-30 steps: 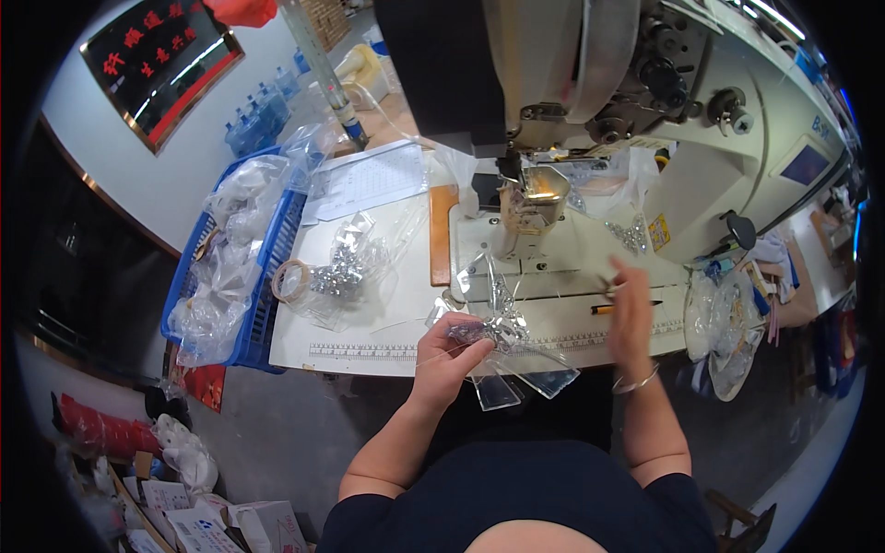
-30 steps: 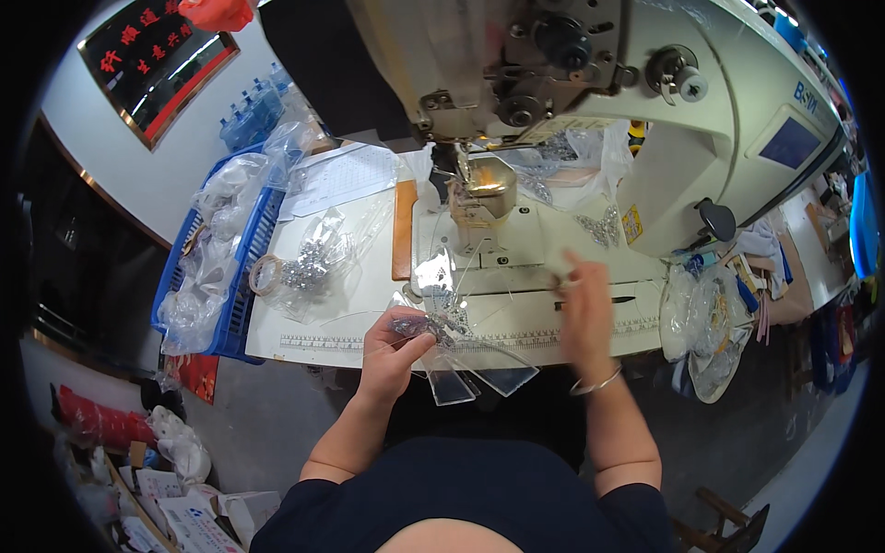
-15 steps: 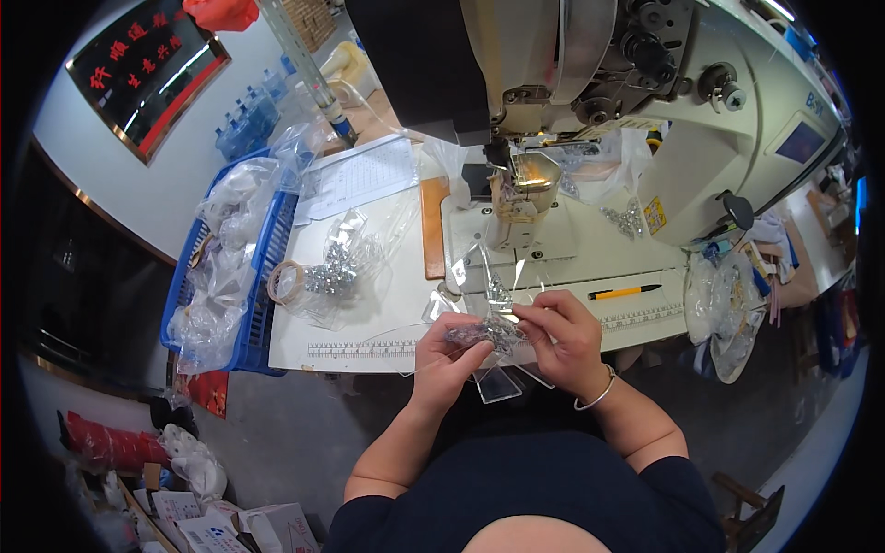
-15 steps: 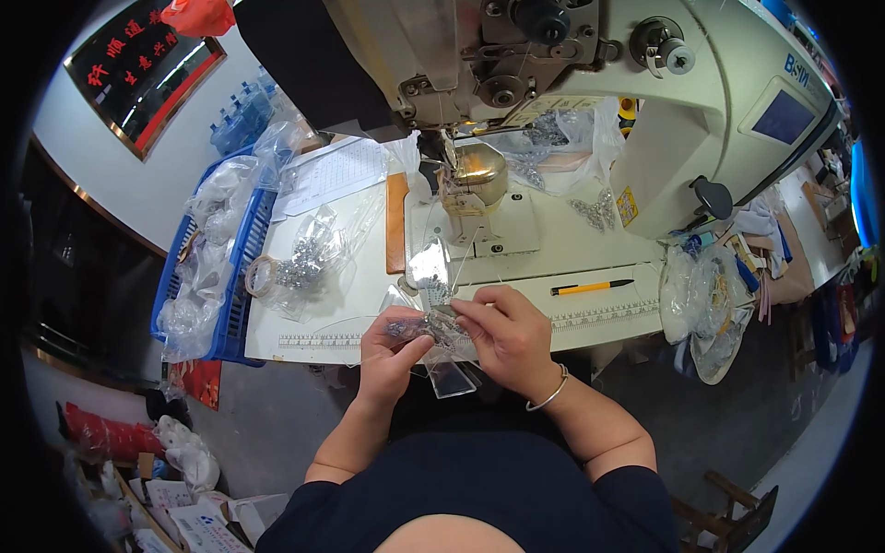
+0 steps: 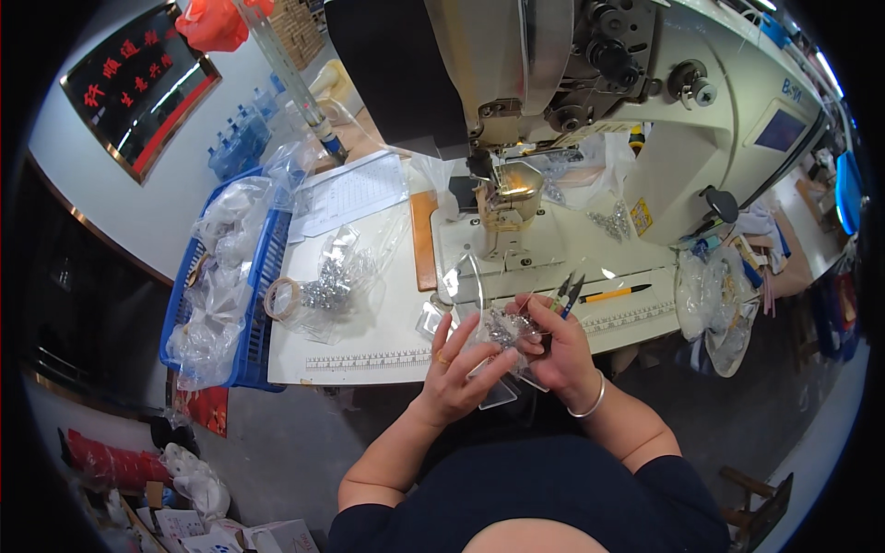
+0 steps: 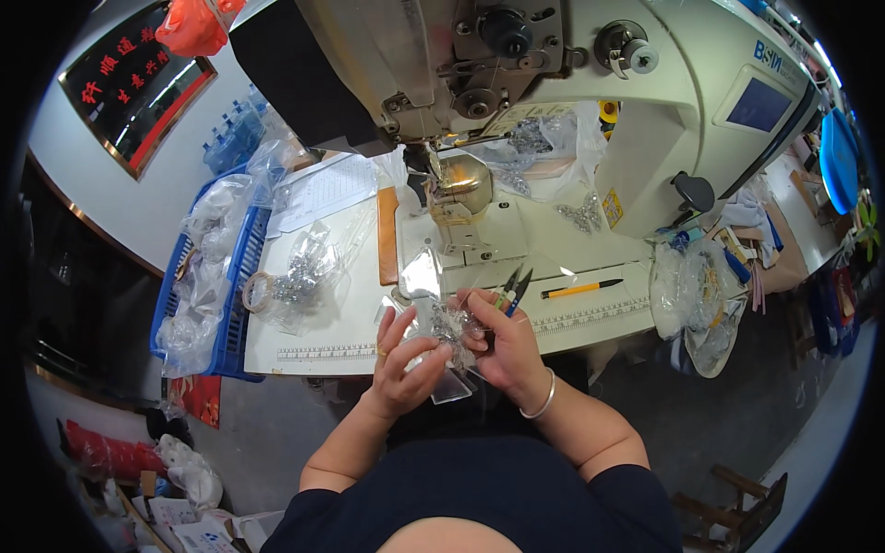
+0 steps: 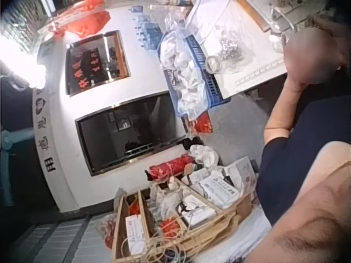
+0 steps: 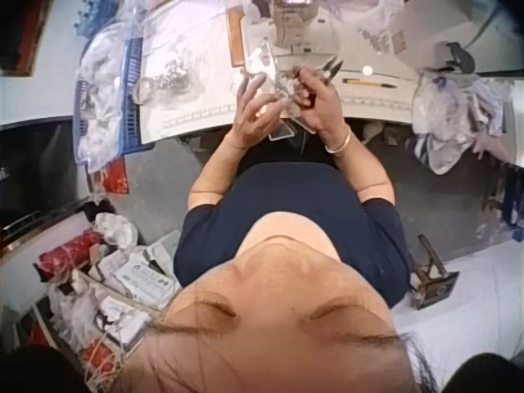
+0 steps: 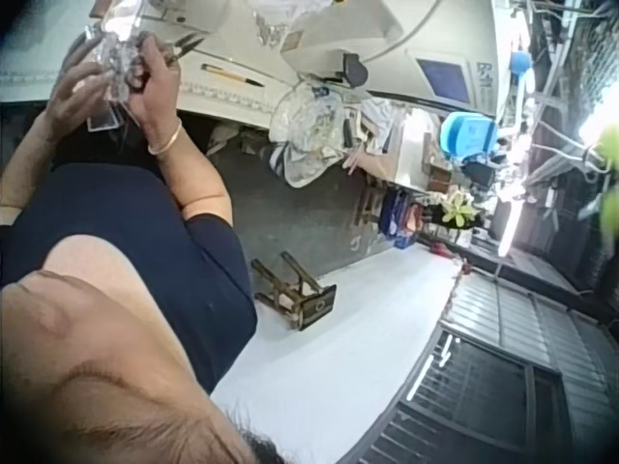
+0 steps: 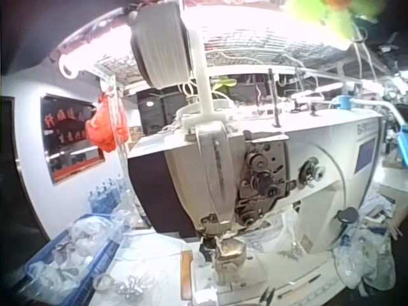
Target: The person assembles small, clear plastic bags containing silver star-shaped decorations. They place the bags under a sewing machine needle to stitch them shut, then use scissors to trim the excess thread. The process is repeated for multiple bags throughout the clip.
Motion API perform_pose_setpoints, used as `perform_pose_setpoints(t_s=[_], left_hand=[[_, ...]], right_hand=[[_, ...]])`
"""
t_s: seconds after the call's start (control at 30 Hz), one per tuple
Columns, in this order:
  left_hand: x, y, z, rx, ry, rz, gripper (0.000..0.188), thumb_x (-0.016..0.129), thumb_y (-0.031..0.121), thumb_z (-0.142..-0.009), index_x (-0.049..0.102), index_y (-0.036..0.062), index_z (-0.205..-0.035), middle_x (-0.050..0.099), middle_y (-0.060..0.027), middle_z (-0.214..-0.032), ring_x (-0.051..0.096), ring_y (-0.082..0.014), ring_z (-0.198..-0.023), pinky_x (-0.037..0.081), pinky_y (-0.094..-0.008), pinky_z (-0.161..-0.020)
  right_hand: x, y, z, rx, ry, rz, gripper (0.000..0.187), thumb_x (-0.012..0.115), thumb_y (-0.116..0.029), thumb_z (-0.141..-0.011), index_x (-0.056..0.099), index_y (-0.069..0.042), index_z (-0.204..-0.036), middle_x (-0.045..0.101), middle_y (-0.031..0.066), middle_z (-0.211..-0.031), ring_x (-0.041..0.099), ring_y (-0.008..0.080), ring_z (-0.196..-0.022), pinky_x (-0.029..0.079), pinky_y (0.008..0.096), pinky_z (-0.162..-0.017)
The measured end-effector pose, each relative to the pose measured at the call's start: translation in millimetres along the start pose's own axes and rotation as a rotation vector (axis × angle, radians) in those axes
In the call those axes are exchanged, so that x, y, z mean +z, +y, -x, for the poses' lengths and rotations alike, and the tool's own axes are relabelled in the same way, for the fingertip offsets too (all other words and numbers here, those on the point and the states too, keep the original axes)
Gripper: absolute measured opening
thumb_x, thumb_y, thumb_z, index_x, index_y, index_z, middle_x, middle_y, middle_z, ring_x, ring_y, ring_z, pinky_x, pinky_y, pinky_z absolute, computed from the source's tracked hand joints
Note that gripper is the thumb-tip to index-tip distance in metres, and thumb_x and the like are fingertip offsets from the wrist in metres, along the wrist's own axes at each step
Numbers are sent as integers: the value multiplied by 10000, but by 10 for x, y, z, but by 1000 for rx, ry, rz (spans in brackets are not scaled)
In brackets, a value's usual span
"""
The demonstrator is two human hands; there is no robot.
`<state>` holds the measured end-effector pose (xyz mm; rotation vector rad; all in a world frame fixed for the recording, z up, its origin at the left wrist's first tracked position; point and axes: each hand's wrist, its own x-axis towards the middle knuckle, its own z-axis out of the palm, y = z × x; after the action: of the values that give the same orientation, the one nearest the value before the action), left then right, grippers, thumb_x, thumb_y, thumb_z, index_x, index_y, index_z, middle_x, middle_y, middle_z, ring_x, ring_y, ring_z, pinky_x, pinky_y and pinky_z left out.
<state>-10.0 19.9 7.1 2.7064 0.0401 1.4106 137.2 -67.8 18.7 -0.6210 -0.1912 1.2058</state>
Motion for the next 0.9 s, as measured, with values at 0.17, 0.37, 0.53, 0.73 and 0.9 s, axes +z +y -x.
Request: perform_pose_setpoints(t_s=[0.17, 0.37, 0.53, 0.73, 0.9], left_hand=[[82, -22, 6, -79, 26, 239, 411, 632, -26, -699, 620, 113, -1086, 432, -64, -1106, 457, -368, -1200, 297, -535, -1050], [72, -113, -74, 67, 58, 189, 391, 665, -35, -676, 638, 142, -1023, 447, -79, -1164, 474, -396, -1155, 528, -411, -847], [95, -134, -48, -2, 221, 89, 444, 761, -69, -586, 608, 138, -948, 465, -75, -1102, 530, -404, -1061, 523, -404, -855], [31, -216, -13, 24, 269, -14, 435, 777, -70, -571, 624, 134, -923, 463, -64, -1081, 526, -391, -1050, 520, -413, -868], [52, -193, -54, 27, 227, -26, 434, 760, -64, -569, 643, 135, -937, 462, -66, -1087, 524, -396, -1050, 515, -426, -875]], right_hand=[[-61, -21, -85, 253, -115, -260, 197, 541, -145, -908, 539, 10, -1030, 584, 63, -944, 412, 50, -575, 315, 153, -463], [-70, -89, -81, 322, -114, -211, 266, 535, -193, -921, 533, 15, -1087, 588, 70, -1002, 429, 62, -619, 342, 171, -482], [-119, -100, 54, 203, -260, -65, 387, 517, -269, -937, 496, -9, -1224, 545, 53, -1026, 402, 92, -655, 349, 205, -578], [-404, -140, 496, -464, 30, 962, 371, 518, -226, -932, 516, -1, -1227, 520, 71, -1012, 451, 104, -664, 404, 227, -585], [3, -318, 483, -1162, -14, 1580, 361, 724, -42, -695, 656, -37, -1049, 550, 82, -921, 557, 168, -644, 446, 289, -558]])
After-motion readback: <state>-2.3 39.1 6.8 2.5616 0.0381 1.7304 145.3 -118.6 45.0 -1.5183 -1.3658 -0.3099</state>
